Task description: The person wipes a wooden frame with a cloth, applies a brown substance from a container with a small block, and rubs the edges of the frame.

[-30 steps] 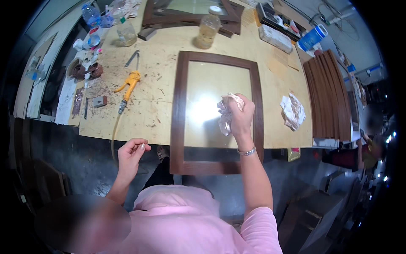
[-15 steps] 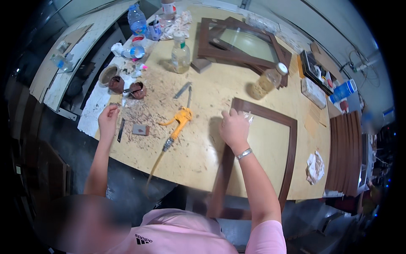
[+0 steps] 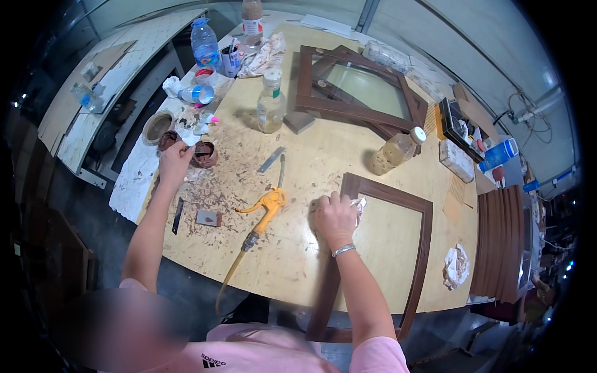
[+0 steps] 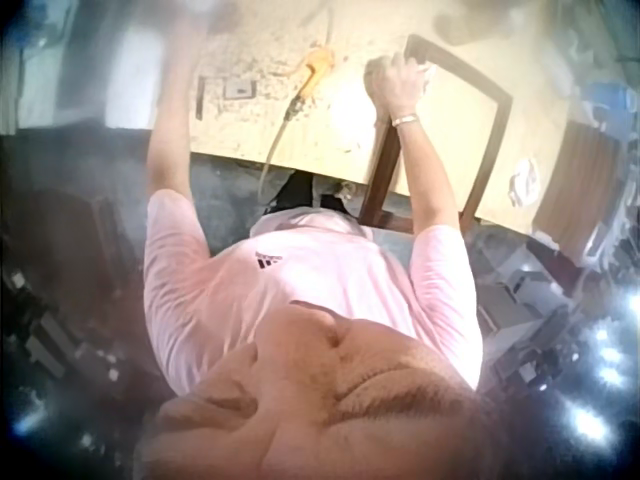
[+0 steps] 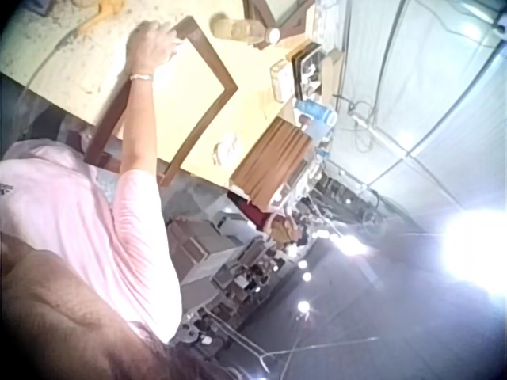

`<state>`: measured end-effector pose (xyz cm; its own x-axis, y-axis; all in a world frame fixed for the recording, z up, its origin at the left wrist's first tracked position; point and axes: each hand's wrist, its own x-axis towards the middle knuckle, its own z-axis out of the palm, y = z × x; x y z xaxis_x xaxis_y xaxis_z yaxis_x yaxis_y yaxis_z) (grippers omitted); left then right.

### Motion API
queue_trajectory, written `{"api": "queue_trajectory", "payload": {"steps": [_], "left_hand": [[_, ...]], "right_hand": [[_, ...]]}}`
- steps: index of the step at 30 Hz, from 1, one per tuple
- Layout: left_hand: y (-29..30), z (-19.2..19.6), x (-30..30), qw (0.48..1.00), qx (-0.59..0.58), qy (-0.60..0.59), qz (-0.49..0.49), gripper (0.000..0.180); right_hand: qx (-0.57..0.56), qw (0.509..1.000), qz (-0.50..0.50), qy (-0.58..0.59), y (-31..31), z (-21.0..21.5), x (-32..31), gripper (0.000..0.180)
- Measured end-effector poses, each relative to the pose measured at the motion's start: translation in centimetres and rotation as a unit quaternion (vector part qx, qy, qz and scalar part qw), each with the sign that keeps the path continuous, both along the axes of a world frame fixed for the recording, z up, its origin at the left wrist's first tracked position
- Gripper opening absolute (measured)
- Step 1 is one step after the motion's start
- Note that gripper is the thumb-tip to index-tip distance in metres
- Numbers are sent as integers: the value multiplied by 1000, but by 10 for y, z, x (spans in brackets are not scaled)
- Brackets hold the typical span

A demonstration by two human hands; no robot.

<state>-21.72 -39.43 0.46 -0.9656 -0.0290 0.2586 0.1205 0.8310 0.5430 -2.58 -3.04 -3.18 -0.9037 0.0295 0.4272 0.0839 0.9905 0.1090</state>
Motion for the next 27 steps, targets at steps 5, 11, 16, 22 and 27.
{"api": "queue_trajectory", "payload": {"steps": [5, 11, 16, 22, 27], "left_hand": [[3, 8, -1, 999, 37, 17, 4, 23], [1, 12, 4, 999, -5, 39, -11, 20], [3, 7, 5, 998, 40, 38, -21, 21], [-9, -18, -4, 996, 89, 6, -15, 20], [-3, -19, 0, 924, 375, -69, 24, 20]], "right_hand": [[4, 1000, 2, 8, -2, -1, 3, 10], [6, 1000, -1, 5, -1, -2, 3, 11], [6, 1000, 0, 16, -3, -1, 3, 11], [1, 1000, 2, 25, -4, -2, 3, 12], [-2, 1000, -2, 27, -2, -2, 4, 13]]}}
